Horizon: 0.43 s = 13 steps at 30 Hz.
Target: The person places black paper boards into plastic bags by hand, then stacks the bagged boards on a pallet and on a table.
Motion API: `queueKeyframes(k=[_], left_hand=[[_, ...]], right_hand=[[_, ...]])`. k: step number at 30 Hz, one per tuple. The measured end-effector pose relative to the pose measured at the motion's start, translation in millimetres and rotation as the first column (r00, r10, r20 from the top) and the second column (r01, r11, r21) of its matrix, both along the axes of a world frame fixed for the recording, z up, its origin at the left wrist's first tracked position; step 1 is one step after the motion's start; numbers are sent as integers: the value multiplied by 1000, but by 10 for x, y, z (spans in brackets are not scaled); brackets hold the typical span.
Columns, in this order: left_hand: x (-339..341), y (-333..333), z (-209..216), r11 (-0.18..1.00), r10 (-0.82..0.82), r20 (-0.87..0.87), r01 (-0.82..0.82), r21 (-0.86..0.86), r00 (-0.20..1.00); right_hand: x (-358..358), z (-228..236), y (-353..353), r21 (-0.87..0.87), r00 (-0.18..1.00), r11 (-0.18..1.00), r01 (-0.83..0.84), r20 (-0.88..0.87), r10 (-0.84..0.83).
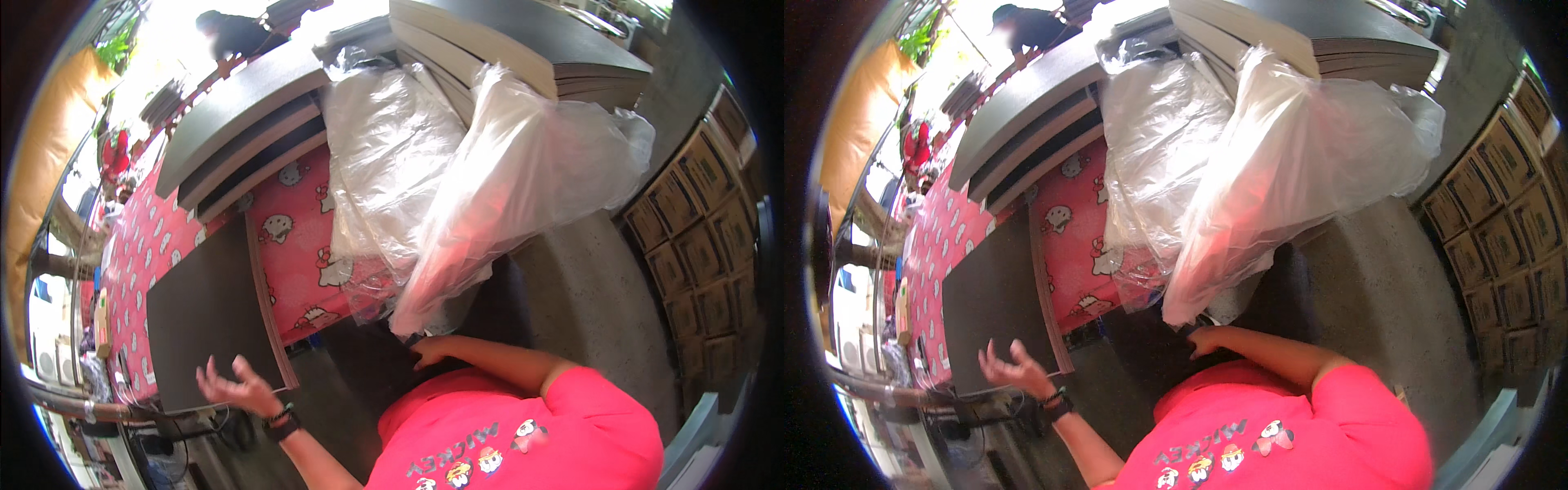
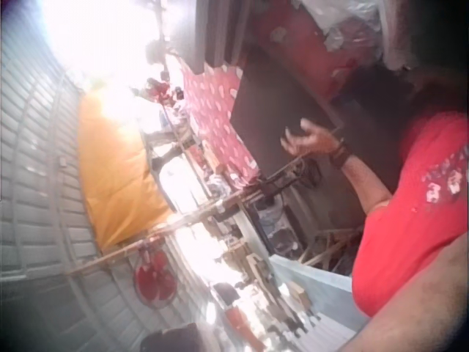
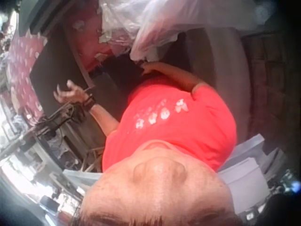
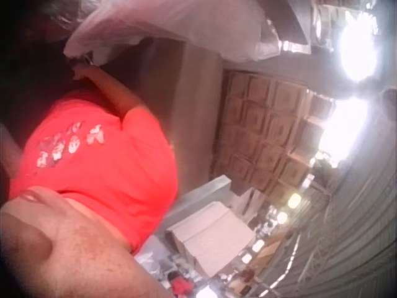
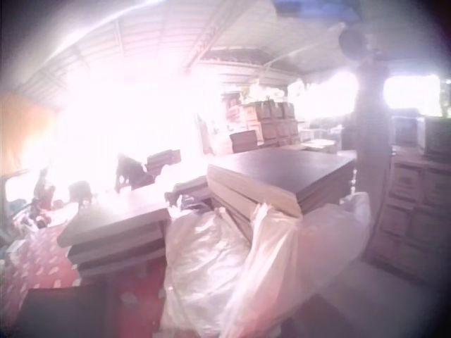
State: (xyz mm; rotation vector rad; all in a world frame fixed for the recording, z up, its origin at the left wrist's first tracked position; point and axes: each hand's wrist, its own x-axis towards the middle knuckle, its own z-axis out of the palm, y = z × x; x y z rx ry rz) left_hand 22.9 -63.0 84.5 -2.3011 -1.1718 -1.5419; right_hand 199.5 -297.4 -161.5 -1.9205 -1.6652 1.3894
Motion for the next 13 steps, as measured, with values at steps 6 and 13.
queueKeyframes(k=[6,13], left_hand=[[159,403,-248,950,-109,-486,-53,-308,867],[421,361,-188,949,-140,-506,-30,-313,851]], right_hand=[[172,97,-53,-138,932,978,160,-306,-195],[86,-907,-549,59,910,963,263,-347,-227]])
